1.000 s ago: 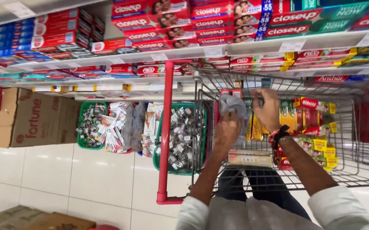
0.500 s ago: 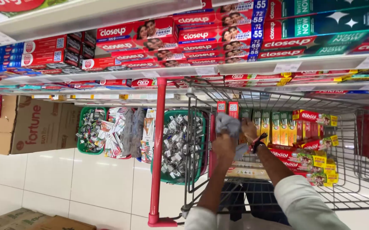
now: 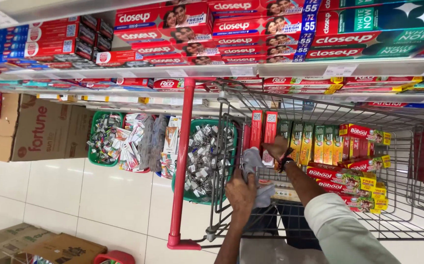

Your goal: Wipe down store shelves with a cloth and reorganize toothpaste products.

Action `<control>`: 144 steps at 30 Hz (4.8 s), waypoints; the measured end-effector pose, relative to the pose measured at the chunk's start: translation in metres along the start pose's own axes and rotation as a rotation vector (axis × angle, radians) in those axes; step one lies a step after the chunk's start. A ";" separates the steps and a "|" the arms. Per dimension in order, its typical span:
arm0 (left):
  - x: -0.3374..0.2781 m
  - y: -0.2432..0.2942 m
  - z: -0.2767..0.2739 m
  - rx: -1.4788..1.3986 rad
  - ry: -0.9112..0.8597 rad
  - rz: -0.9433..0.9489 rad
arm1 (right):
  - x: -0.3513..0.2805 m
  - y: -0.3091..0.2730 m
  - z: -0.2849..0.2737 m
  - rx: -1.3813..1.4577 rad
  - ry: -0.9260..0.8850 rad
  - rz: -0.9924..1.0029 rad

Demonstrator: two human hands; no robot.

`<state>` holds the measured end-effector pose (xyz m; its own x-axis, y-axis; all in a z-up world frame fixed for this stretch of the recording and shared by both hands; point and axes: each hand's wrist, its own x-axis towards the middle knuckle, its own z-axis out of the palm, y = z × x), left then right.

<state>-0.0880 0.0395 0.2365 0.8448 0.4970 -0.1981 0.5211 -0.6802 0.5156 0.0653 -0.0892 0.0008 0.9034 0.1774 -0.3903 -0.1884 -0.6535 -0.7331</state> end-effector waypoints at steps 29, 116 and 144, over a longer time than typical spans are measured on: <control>0.035 0.109 -0.068 -1.069 -0.162 0.003 | -0.263 -0.121 -0.114 0.769 -0.113 -0.226; -0.046 0.050 -0.080 -1.110 0.003 0.264 | -0.272 -0.149 -0.217 1.084 0.258 -0.409; 0.073 0.036 0.009 -0.792 0.160 0.218 | -0.190 -0.174 -0.258 1.087 0.534 -0.541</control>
<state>-0.0065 0.0464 0.2331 0.8581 0.5095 0.0641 0.0581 -0.2204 0.9737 0.0261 -0.1993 0.3457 0.9538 -0.2458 0.1727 0.2569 0.3698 -0.8929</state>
